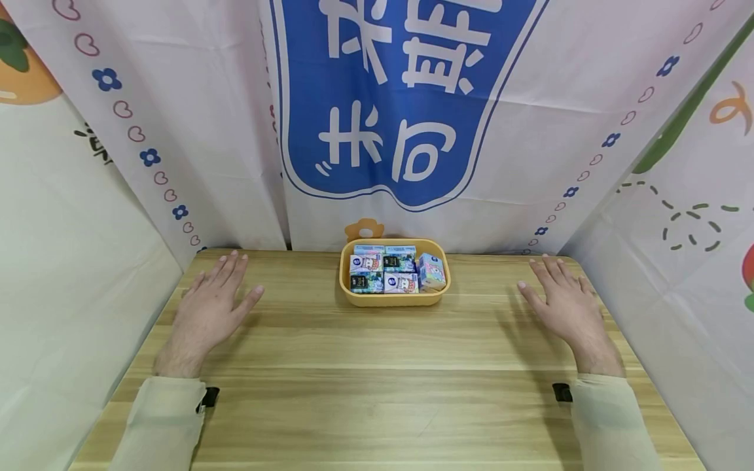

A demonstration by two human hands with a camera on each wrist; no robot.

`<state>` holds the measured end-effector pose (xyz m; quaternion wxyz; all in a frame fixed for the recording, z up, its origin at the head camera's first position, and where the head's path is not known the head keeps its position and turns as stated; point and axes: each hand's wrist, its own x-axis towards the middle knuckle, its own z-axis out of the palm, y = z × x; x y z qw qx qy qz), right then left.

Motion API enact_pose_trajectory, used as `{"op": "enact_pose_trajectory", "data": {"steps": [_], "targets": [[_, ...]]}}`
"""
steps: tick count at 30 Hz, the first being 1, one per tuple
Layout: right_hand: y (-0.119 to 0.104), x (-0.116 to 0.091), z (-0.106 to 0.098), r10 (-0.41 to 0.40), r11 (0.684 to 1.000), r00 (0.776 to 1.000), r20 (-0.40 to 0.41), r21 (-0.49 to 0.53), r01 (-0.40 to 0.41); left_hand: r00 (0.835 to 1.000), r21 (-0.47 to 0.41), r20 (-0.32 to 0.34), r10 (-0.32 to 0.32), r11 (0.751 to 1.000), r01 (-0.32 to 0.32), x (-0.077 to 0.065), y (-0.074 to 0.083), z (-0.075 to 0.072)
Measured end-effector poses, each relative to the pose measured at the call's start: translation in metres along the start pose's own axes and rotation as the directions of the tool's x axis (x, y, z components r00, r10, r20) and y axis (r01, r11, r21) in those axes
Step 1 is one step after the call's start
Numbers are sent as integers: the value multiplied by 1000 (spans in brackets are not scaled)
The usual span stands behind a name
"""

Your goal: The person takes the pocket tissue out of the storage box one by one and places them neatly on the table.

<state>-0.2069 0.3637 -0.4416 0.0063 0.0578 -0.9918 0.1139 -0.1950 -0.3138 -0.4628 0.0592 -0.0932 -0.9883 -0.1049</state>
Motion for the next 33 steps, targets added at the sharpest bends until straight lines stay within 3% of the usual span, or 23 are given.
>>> {"op": "enact_pose_trajectory", "data": {"steps": [20,26,33], "targets": [[-5,1,-2,-31,999,1000,5,-18,31,1000,-2,11,15,1000,-15,4,6,0],[-26,2,7,-64,998,998,8,-13,64,999,-6,25,24,1000,-24,4,10,1],[-69,11,34,-144,990,989,25,8,144,999,-12,45,30,999,-30,1,11,4]]}}
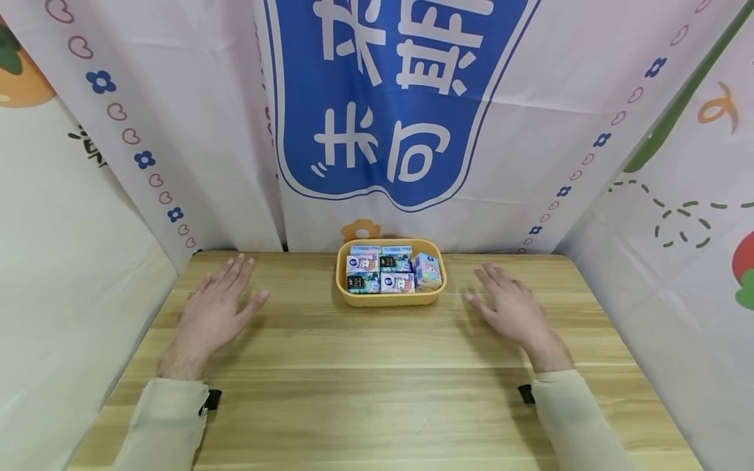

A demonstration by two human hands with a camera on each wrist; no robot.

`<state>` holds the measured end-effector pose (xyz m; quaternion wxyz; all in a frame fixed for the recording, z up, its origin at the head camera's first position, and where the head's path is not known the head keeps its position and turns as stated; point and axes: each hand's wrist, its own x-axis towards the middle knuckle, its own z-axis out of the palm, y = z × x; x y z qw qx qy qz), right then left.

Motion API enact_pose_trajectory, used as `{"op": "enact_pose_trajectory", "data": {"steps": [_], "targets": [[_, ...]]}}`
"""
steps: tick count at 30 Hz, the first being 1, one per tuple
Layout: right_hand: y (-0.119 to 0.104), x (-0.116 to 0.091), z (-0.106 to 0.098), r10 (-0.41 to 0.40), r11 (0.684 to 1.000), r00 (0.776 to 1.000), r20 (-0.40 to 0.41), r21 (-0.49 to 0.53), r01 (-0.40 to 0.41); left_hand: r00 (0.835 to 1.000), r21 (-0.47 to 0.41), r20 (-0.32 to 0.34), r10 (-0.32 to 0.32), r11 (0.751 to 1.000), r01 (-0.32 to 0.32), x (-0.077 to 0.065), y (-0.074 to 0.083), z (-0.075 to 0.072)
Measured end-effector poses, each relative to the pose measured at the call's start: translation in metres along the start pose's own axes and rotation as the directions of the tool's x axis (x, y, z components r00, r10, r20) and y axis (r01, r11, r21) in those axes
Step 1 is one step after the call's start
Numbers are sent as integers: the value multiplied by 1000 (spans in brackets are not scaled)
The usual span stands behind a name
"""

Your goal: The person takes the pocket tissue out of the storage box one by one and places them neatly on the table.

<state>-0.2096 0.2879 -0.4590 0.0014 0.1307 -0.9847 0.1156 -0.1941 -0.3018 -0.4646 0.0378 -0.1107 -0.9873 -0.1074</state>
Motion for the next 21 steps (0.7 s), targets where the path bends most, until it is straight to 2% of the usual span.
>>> {"op": "enact_pose_trajectory", "data": {"steps": [11,16,21], "targets": [[-42,36,17,-76,995,996,37,62,74,999,7,20,24,1000,-24,2,8,6],[-51,46,24,-49,998,997,51,50,47,999,6,38,26,1000,-26,2,11,7],[-58,54,30,-4,995,999,50,104,-1,999,6,45,24,1000,-24,2,13,8]]}}
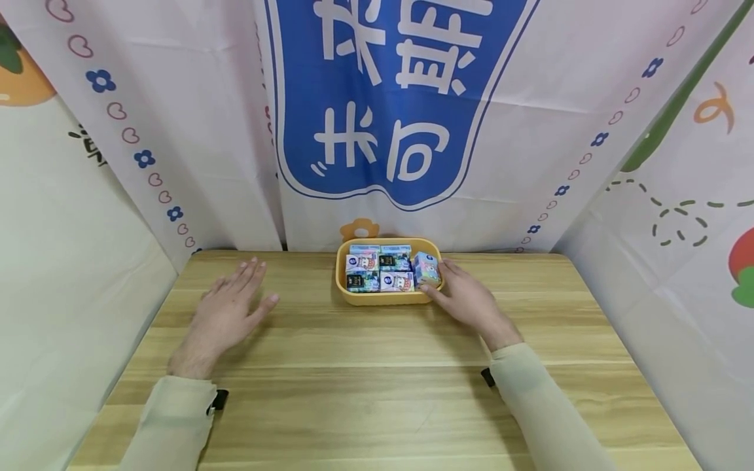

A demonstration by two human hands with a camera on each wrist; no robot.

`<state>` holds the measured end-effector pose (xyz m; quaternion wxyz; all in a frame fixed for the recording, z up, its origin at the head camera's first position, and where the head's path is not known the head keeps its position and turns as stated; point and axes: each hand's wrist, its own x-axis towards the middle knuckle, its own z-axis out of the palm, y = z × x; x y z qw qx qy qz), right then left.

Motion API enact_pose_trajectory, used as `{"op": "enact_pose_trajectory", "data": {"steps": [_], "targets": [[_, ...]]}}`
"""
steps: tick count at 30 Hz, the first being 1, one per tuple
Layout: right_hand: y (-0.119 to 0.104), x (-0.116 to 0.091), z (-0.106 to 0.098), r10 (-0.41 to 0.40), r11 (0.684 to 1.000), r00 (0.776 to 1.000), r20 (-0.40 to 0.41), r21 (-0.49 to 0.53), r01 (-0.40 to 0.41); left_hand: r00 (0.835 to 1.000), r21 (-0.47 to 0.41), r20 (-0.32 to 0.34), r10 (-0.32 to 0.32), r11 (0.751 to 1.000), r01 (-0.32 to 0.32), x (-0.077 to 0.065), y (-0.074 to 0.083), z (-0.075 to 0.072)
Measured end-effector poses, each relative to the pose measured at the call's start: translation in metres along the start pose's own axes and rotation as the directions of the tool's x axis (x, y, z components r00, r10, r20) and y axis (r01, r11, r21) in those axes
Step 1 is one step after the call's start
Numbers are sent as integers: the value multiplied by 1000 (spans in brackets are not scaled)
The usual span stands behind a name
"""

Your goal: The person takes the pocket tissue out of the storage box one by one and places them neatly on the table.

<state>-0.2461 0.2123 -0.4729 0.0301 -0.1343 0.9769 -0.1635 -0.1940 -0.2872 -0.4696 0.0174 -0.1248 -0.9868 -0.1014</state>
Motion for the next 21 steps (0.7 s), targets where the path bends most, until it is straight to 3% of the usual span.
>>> {"op": "enact_pose_trajectory", "data": {"steps": [8,15,21], "targets": [[-4,1,1,48,998,999,-9,47,-47,1000,-10,-1,2,1000,-2,1,-2,0],[7,-7,-5,52,995,999,7,90,-53,1000,-2,2,6,1000,-6,2,-1,-1],[19,-17,-11,100,983,994,44,153,-106,1000,3,1,11,1000,-11,1,0,0]]}}
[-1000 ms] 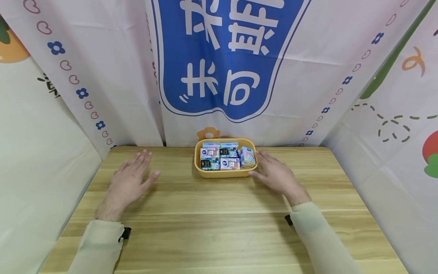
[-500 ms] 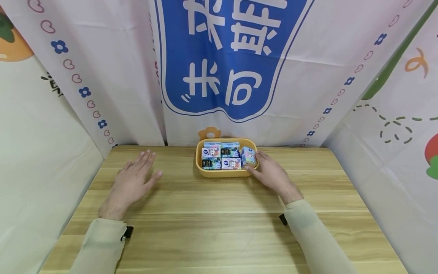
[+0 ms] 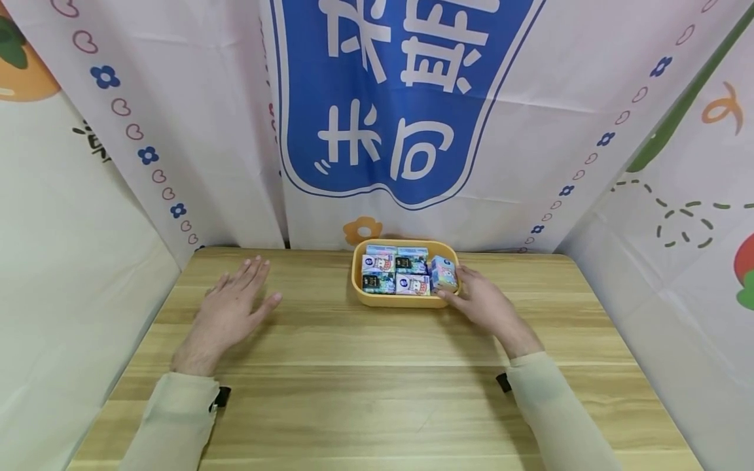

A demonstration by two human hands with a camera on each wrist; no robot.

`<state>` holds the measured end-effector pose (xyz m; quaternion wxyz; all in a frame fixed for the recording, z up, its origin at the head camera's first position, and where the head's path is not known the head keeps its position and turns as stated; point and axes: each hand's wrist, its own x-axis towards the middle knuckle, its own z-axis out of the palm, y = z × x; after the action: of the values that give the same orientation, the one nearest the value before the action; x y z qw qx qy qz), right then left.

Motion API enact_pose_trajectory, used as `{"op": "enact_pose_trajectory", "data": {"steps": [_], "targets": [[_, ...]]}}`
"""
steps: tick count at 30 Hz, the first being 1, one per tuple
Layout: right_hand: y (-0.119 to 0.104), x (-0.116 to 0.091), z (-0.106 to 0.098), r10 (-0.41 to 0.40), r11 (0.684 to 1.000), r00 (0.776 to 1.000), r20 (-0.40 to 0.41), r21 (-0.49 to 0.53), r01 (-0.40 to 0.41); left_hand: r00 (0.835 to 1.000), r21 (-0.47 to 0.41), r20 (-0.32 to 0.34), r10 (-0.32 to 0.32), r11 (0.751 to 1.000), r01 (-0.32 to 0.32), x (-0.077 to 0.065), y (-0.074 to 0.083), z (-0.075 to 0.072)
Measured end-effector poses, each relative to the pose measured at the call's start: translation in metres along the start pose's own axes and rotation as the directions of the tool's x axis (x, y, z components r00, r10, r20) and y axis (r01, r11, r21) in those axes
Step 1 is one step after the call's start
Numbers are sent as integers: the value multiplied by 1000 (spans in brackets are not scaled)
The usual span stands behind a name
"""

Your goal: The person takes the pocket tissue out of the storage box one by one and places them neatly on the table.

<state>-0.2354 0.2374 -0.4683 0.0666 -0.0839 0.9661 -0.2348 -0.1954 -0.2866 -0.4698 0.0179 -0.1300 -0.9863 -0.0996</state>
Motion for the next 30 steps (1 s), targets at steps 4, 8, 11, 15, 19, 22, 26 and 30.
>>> {"op": "enact_pose_trajectory", "data": {"steps": [4,8,11,15,19,22,26,30], "targets": [[8,-8,-7,31,999,999,17,14,-31,1000,-5,-1,2,1000,-2,1,1,1],[18,-16,-15,32,999,999,23,8,-32,1000,-9,0,6,1000,-6,2,3,3],[26,-22,-20,35,999,999,27,7,-35,1000,-5,1,10,1000,-10,3,3,4],[35,-26,-26,21,1000,999,28,3,-21,1000,-5,-3,14,1000,-14,4,4,6],[40,-27,-27,-2,1000,1000,28,-18,3,1000,-5,-4,21,1000,-21,4,6,7],[41,-26,-26,-14,999,999,34,-52,15,1000,-6,-3,26,1000,-26,4,8,8],[44,-24,-25,-36,994,999,33,-98,39,999,-4,-5,44,999,-44,3,12,8],[47,-22,-23,-48,992,998,27,-114,51,997,-2,-12,78,997,-78,4,20,9]]}}
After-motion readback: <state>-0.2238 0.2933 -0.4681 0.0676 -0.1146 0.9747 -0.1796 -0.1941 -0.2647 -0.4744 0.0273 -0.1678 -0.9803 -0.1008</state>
